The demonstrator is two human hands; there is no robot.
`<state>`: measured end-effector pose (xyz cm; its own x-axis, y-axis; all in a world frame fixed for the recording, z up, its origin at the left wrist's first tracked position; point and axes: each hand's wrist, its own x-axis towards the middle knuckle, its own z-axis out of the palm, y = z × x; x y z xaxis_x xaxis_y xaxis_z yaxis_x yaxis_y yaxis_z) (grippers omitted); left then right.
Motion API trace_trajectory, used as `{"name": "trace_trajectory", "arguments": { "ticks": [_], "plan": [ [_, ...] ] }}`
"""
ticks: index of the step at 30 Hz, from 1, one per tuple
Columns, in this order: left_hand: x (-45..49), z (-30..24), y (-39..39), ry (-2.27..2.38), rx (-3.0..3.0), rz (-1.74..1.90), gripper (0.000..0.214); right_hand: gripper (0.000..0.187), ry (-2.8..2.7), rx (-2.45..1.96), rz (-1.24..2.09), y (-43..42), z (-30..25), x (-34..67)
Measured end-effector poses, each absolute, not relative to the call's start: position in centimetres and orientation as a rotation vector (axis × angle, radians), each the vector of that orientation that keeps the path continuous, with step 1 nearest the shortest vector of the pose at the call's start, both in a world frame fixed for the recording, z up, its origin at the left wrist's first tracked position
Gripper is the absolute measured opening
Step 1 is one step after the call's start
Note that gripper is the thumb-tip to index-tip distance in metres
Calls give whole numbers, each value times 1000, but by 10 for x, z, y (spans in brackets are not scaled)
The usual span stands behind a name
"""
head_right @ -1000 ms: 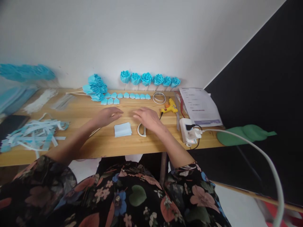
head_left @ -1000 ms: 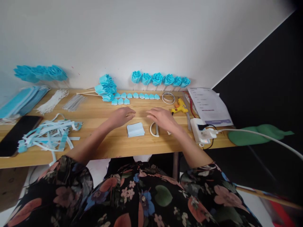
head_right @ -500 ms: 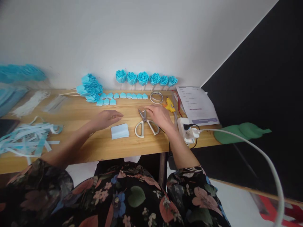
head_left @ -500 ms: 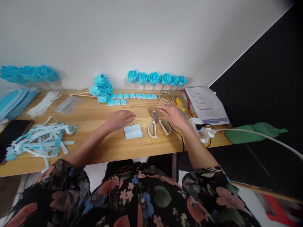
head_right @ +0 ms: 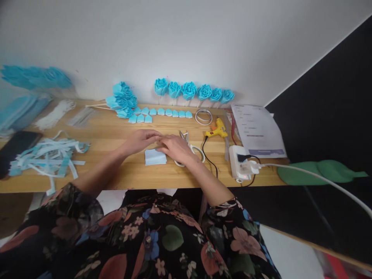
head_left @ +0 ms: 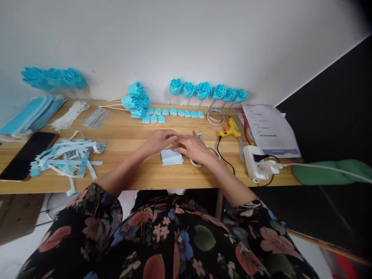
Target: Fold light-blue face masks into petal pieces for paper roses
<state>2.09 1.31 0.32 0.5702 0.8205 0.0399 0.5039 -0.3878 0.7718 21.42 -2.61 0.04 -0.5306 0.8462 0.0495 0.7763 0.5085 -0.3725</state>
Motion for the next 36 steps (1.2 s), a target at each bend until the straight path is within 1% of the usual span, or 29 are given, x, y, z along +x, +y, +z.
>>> {"name": "trace_trajectory", "arguments": {
  "ticks": [6,9,13,17,21,25,27,29,32,36],
  "plan": [
    [15,-8,14,1062,1909,665,31,9,-2463,-1426,636,-17,-4,208],
    [13,-13,15,1047,1850,669,34,5,-2412,-1428,651,-17,-8,210],
    [13,-15,14,981,1723,641,39,10,-2456,-1339,615,-16,-10,214],
    [13,-10,12,947,1660,643,52,20,-2464,-1347,569,-18,0,217],
    [11,0,9,984,1704,684,58,14,-2316,-1458,517,-17,16,219],
    [11,0,9,975,1729,666,53,16,-2220,-1435,522,-10,25,219],
    [12,-3,10,966,1635,673,47,20,-2166,-1390,564,-5,25,219],
    [13,-6,11,964,1488,728,39,27,-2084,-1326,628,0,24,217],
    [14,-7,12,946,1298,887,34,34,-1911,-1230,712,8,17,217],
    [14,-5,15,926,1179,1028,35,28,-1766,-1062,883,15,3,219]
  ]
}}
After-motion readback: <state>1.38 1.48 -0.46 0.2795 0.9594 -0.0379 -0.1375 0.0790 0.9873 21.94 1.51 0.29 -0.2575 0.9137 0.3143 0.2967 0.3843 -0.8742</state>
